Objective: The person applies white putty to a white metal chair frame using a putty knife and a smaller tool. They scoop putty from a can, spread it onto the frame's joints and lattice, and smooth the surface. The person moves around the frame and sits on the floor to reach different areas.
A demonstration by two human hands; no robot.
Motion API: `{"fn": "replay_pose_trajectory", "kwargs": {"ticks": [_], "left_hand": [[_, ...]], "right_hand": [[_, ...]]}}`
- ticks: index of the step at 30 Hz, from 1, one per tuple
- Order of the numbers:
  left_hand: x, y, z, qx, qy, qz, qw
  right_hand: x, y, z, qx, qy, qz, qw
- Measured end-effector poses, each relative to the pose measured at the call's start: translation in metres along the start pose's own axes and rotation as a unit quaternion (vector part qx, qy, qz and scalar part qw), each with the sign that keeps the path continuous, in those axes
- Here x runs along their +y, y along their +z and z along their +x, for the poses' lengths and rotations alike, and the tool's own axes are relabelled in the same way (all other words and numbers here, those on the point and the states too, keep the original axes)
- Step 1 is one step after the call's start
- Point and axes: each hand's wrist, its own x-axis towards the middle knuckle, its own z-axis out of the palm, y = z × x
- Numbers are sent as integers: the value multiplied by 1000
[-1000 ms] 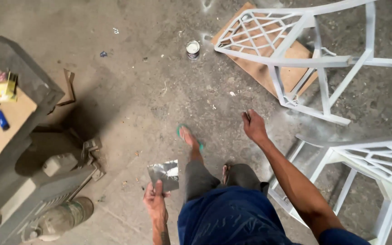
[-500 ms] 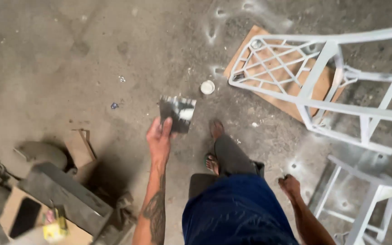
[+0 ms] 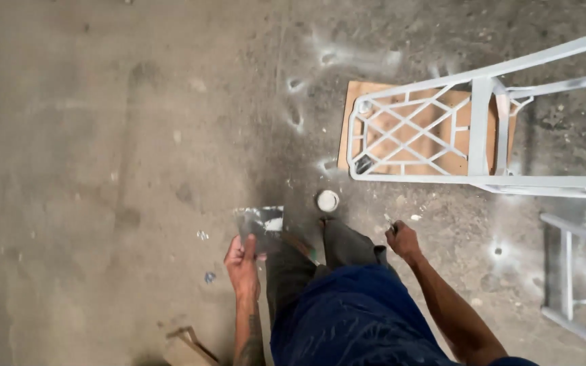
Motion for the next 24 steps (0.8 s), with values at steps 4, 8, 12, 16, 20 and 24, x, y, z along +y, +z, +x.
{"fn": "replay_pose_trajectory", "kwargs": {"ticks": [4, 8, 12, 16, 20, 24], "left_hand": [[64, -8, 91, -27, -40, -7, 999], [121, -6, 220, -143, 0, 52, 988], [223, 29, 338, -228, 28, 111, 967], [303, 90, 427, -316, 84, 210, 921], [317, 199, 490, -424, 106, 229, 870], [279, 286, 510, -520, 117, 275, 800]], "right_hand": [[-47, 8, 3, 51, 67, 46, 995], [-49, 55, 15, 136, 183, 48, 972], [-125, 97, 0, 141, 287, 135, 938], [-226, 148, -19, 112, 362, 210, 901], [-295, 162, 1, 138, 402, 284, 859], [-325, 188, 31, 157, 431, 365, 810]]}}
